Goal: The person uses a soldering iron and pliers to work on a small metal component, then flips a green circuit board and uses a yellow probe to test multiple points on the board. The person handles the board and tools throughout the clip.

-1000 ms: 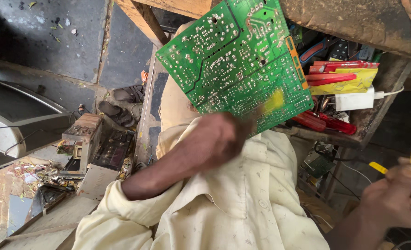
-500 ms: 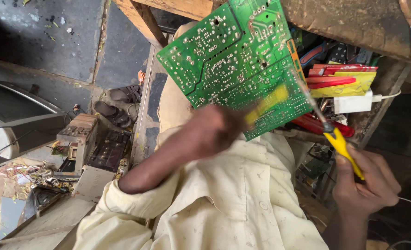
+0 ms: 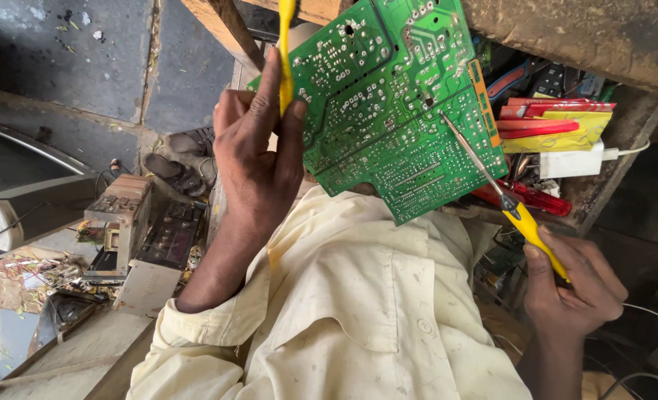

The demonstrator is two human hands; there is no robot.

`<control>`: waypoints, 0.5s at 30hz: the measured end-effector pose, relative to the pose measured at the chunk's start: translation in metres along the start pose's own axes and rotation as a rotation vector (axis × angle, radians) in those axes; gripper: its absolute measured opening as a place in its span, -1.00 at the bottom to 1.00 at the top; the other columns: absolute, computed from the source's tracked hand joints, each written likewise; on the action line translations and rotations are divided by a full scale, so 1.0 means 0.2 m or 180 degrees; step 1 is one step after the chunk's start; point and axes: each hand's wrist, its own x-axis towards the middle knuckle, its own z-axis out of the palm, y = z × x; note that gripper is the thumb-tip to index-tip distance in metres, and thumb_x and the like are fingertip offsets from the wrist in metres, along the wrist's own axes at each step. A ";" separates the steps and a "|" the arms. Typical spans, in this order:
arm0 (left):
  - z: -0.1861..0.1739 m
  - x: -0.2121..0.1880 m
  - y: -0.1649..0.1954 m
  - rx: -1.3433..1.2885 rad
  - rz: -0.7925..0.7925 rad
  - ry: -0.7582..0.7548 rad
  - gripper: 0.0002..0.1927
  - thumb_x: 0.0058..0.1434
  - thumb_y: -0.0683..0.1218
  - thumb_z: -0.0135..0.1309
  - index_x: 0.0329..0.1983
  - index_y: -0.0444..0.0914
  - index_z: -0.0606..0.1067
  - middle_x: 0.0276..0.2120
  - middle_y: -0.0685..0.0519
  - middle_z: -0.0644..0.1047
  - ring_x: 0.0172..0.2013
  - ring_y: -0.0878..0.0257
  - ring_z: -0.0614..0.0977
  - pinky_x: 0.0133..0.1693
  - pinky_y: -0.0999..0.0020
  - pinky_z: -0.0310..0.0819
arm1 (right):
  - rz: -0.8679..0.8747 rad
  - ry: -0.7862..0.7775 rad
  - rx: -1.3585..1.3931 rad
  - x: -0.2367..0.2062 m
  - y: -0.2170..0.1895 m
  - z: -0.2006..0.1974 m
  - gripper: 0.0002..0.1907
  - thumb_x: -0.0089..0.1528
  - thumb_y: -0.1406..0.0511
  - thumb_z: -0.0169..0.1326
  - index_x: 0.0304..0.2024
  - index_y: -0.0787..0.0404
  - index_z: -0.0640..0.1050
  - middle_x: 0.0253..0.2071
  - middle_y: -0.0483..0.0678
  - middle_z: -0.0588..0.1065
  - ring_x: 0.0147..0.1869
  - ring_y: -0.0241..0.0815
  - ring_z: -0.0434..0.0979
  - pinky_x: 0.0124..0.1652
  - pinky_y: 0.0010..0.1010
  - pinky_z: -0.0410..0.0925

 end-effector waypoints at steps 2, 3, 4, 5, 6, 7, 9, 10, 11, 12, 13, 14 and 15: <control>0.00 0.01 0.00 0.0095 -0.0129 0.0028 -0.50 0.53 -0.23 0.17 0.48 -0.30 0.33 -0.33 0.06 0.58 -0.16 0.26 0.44 -0.01 0.37 0.32 | -0.0003 0.0000 0.0012 0.00 0.00 0.00 -0.80 0.38 0.51 0.30 0.05 0.41 0.63 -0.11 0.20 0.59 -0.06 -0.15 0.63 0.01 -0.53 0.47; 0.00 0.01 0.00 0.0145 -0.0189 0.0045 -0.48 0.52 -0.23 0.17 0.49 -0.29 0.34 -0.33 0.06 0.58 -0.14 0.26 0.44 0.02 0.38 0.29 | 0.0007 0.0004 0.0010 0.00 0.00 0.00 -0.80 0.37 0.51 0.30 0.05 0.41 0.63 -0.11 0.20 0.59 -0.06 -0.15 0.63 0.00 -0.53 0.46; 0.00 0.01 -0.01 0.0142 -0.0146 0.0074 -0.50 0.53 -0.22 0.16 0.48 -0.29 0.33 -0.32 0.07 0.59 -0.11 0.26 0.45 0.04 0.37 0.28 | 0.0018 0.0001 0.0017 0.00 0.00 0.00 -0.80 0.38 0.51 0.30 0.05 0.41 0.63 -0.11 0.20 0.59 -0.06 -0.15 0.63 0.00 -0.54 0.47; 0.00 0.01 -0.01 0.0141 -0.0104 0.0100 -0.51 0.55 -0.22 0.16 0.47 -0.29 0.31 -0.31 0.07 0.60 -0.09 0.26 0.46 0.07 0.37 0.27 | 0.0028 -0.0002 0.0023 0.01 0.00 0.00 -0.80 0.38 0.51 0.31 0.05 0.41 0.63 -0.10 0.21 0.59 -0.05 -0.16 0.63 0.01 -0.54 0.47; 0.00 0.01 -0.01 0.0145 -0.0080 0.0117 -0.51 0.55 -0.22 0.16 0.47 -0.29 0.31 -0.31 0.08 0.61 -0.07 0.26 0.47 0.08 0.36 0.27 | 0.0039 -0.0013 0.0035 0.00 -0.01 0.01 -0.80 0.39 0.51 0.30 0.06 0.41 0.63 -0.09 0.21 0.59 -0.05 -0.16 0.64 0.01 -0.54 0.47; 0.00 0.01 0.00 0.0148 -0.0055 0.0135 -0.51 0.55 -0.22 0.16 0.47 -0.29 0.30 -0.32 0.09 0.61 -0.05 0.26 0.48 0.10 0.35 0.26 | 0.0051 -0.0014 0.0034 0.01 -0.01 0.01 -0.80 0.38 0.52 0.31 0.06 0.41 0.63 -0.10 0.21 0.59 -0.05 -0.16 0.64 0.01 -0.54 0.47; 0.00 0.01 0.00 0.0165 -0.0041 0.0153 -0.48 0.54 -0.22 0.17 0.50 -0.29 0.31 -0.36 0.10 0.62 -0.04 0.24 0.49 0.10 0.32 0.24 | 0.0077 -0.0011 0.0025 0.01 -0.01 0.01 -0.79 0.36 0.52 0.31 0.04 0.41 0.63 -0.11 0.22 0.59 -0.06 -0.15 0.64 -0.03 -0.54 0.47; 0.00 0.01 0.00 0.0183 -0.0044 0.0158 -0.48 0.54 -0.21 0.17 0.50 -0.30 0.30 -0.36 0.11 0.62 -0.01 0.24 0.49 0.12 0.30 0.23 | 0.0090 -0.0008 0.0020 0.01 -0.02 0.02 -0.78 0.33 0.52 0.31 0.03 0.41 0.63 -0.12 0.22 0.59 -0.08 -0.15 0.64 -0.05 -0.54 0.46; 0.00 0.02 0.01 0.0203 -0.0048 0.0163 -0.48 0.54 -0.21 0.16 0.50 -0.31 0.30 -0.35 0.11 0.63 0.01 0.24 0.50 0.15 0.28 0.23 | 0.0080 -0.0028 -0.0022 0.01 -0.02 0.02 -0.77 0.33 0.53 0.31 0.03 0.42 0.63 -0.13 0.23 0.59 -0.08 -0.14 0.65 -0.05 -0.53 0.47; 0.00 0.02 0.01 0.0223 -0.0052 0.0166 -0.48 0.54 -0.21 0.15 0.49 -0.31 0.30 -0.35 0.11 0.64 0.03 0.23 0.50 0.17 0.26 0.22 | 0.0072 -0.0049 -0.0063 0.01 -0.02 0.02 -0.77 0.32 0.53 0.31 0.03 0.42 0.62 -0.13 0.23 0.59 -0.08 -0.13 0.65 -0.06 -0.53 0.47; 0.01 0.03 0.01 0.0160 0.0004 0.0188 -0.50 0.54 -0.22 0.14 0.47 -0.31 0.28 -0.29 0.08 0.64 0.05 0.21 0.50 0.18 0.26 0.25 | 0.0064 -0.0067 -0.0107 0.01 -0.02 0.02 -0.77 0.32 0.54 0.31 0.03 0.42 0.62 -0.13 0.23 0.59 -0.08 -0.13 0.65 -0.06 -0.52 0.47; 0.01 0.03 0.01 0.0095 0.0062 0.0211 -0.51 0.54 -0.23 0.13 0.45 -0.31 0.27 -0.24 0.04 0.65 0.08 0.19 0.51 0.20 0.26 0.28 | 0.0030 -0.0103 -0.0108 0.01 -0.02 0.02 -0.76 0.31 0.54 0.31 0.02 0.42 0.62 -0.13 0.24 0.59 -0.07 -0.12 0.65 -0.06 -0.52 0.47; 0.01 0.03 0.02 -0.0007 0.0014 0.0211 -0.52 0.53 -0.24 0.12 0.44 -0.30 0.28 -0.17 0.00 0.64 0.08 0.18 0.52 0.16 0.28 0.34 | -0.0005 -0.0137 -0.0111 0.01 -0.02 0.02 -0.76 0.30 0.54 0.32 0.02 0.42 0.62 -0.13 0.24 0.59 -0.07 -0.12 0.66 -0.06 -0.52 0.48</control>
